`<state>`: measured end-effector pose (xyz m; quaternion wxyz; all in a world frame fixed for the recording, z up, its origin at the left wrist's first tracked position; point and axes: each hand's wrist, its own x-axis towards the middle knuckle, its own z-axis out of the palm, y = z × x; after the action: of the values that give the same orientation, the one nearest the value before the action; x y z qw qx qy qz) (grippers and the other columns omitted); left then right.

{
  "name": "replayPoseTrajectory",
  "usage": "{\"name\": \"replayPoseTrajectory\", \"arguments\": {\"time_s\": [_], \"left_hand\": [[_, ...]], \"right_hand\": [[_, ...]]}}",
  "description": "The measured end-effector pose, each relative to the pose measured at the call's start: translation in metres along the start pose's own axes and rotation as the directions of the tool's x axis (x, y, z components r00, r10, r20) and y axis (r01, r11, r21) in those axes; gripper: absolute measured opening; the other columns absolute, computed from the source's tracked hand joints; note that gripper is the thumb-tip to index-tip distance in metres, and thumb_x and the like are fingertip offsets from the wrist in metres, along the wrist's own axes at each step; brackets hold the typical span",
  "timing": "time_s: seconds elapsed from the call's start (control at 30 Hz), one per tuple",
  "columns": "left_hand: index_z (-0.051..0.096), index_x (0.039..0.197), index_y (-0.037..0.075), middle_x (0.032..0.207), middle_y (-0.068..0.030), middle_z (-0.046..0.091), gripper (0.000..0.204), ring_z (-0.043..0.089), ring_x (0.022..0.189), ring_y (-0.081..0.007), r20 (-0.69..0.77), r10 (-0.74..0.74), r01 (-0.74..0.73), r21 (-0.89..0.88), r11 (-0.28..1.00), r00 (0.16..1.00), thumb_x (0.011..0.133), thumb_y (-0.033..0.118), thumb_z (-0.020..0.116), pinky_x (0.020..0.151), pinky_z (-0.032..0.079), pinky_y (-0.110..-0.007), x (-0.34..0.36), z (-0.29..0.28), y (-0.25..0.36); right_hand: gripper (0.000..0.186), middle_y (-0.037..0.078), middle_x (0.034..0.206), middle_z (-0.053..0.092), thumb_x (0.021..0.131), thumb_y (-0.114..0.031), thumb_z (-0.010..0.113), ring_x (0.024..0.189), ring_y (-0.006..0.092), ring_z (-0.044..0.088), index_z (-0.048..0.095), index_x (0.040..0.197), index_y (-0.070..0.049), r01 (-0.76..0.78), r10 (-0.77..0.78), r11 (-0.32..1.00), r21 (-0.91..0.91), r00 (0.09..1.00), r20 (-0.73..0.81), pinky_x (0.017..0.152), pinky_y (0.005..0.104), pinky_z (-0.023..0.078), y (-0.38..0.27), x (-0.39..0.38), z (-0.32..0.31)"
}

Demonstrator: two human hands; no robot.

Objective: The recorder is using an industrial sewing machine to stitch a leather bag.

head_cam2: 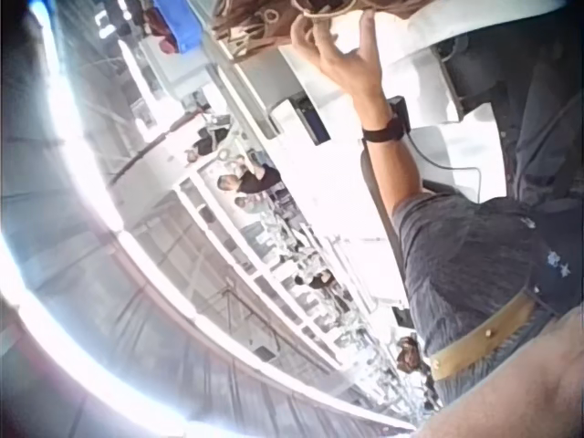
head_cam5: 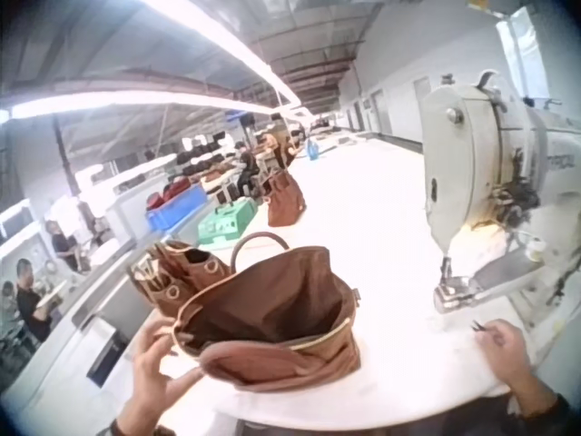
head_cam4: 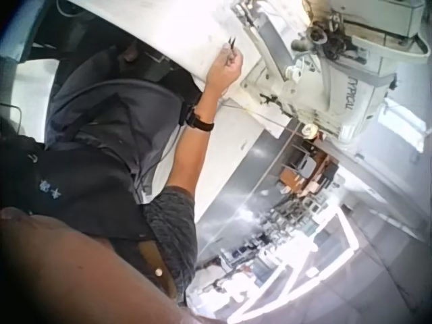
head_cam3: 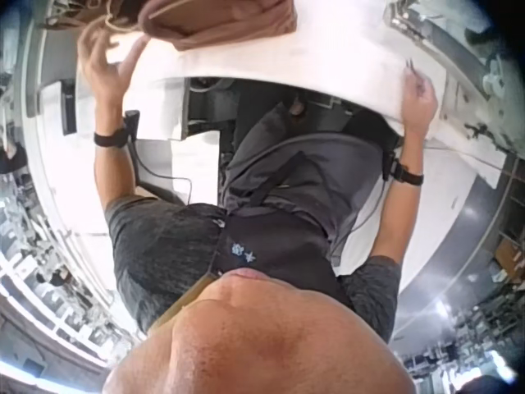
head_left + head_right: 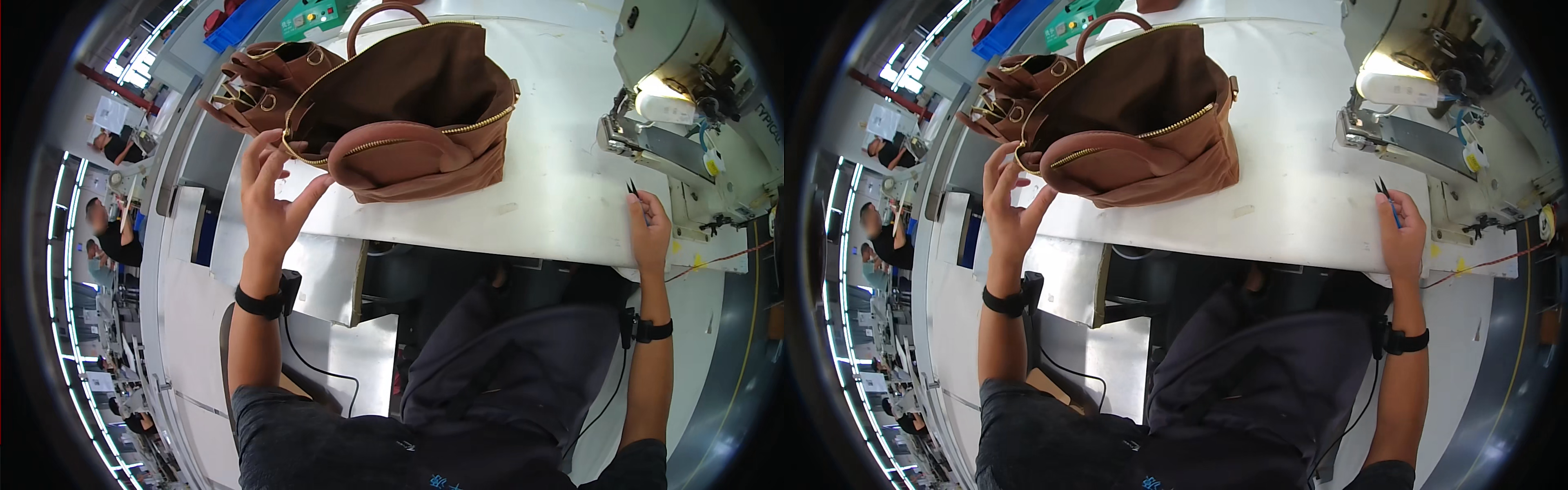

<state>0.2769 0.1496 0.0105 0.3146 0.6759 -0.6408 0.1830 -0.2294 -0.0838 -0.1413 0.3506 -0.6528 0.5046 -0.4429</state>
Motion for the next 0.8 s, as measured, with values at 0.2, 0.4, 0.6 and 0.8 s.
{"name": "replayPoseTrajectory", "arguments": {"time_s": [0.2, 0.4, 0.6, 0.8], "left_hand": [[0.060, 0.114, 0.006, 0.142, -0.0126, 0.053, 0.069, 0.059, 0.110, -0.0234, -0.241, 0.025, -0.084, -0.238, 0.968, 0.970, 0.063, 0.030, 0.101, 0.085, 0.052, -0.034, 0.009, -0.006, 0.003], [0.059, 0.144, 0.009, 0.165, -0.0196, 0.031, 0.098, 0.041, 0.147, -0.0392, 0.235, 0.160, -0.142, -0.091, 0.986, 0.959, 0.062, 0.043, 0.098, 0.119, 0.037, -0.047, 0.046, -0.022, 0.000], [0.050, 0.150, 0.001, 0.159, -0.0147, 0.044, 0.099, 0.040, 0.148, -0.0258, 0.551, -0.011, 0.327, -0.477, 0.816, 0.834, 0.069, 0.038, 0.095, 0.123, 0.026, -0.037, 0.077, -0.011, -0.029], [0.045, 0.151, -0.006, 0.155, -0.0139, 0.049, 0.104, 0.040, 0.147, -0.0229, 0.582, -0.033, 0.391, -0.502, 0.772, 0.813, 0.069, 0.036, 0.096, 0.124, 0.025, -0.036, 0.080, -0.007, -0.041]], "right_hand": [[0.030, 0.000, 0.092, 0.067, 0.102, -0.020, 0.069, 0.082, 0.0048, 0.058, 0.066, 0.119, 0.004, 0.002, -0.001, 0.999, -0.039, 1.000, 0.017, 0.075, 0.0194, 0.046, 0.003, 0.001, -0.002], [0.030, 0.000, 0.092, 0.067, 0.101, -0.021, 0.070, 0.083, 0.0049, 0.058, 0.067, 0.118, 0.004, 0.018, -0.018, 0.999, -0.027, 1.000, 0.022, 0.076, 0.0194, 0.046, 0.003, 0.001, -0.002], [0.029, 0.002, 0.092, 0.069, 0.101, -0.021, 0.070, 0.083, 0.0054, 0.060, 0.067, 0.117, 0.004, 0.039, -0.040, 0.999, -0.013, 0.999, -0.028, 0.074, 0.0204, 0.047, 0.000, 0.000, 0.000], [0.030, 0.002, 0.095, 0.069, 0.101, -0.019, 0.070, 0.087, 0.0058, 0.060, 0.066, 0.119, 0.005, -0.008, 0.009, 0.999, -0.036, 1.000, 0.018, 0.079, 0.0200, 0.048, -0.003, -0.001, -0.001]]}}
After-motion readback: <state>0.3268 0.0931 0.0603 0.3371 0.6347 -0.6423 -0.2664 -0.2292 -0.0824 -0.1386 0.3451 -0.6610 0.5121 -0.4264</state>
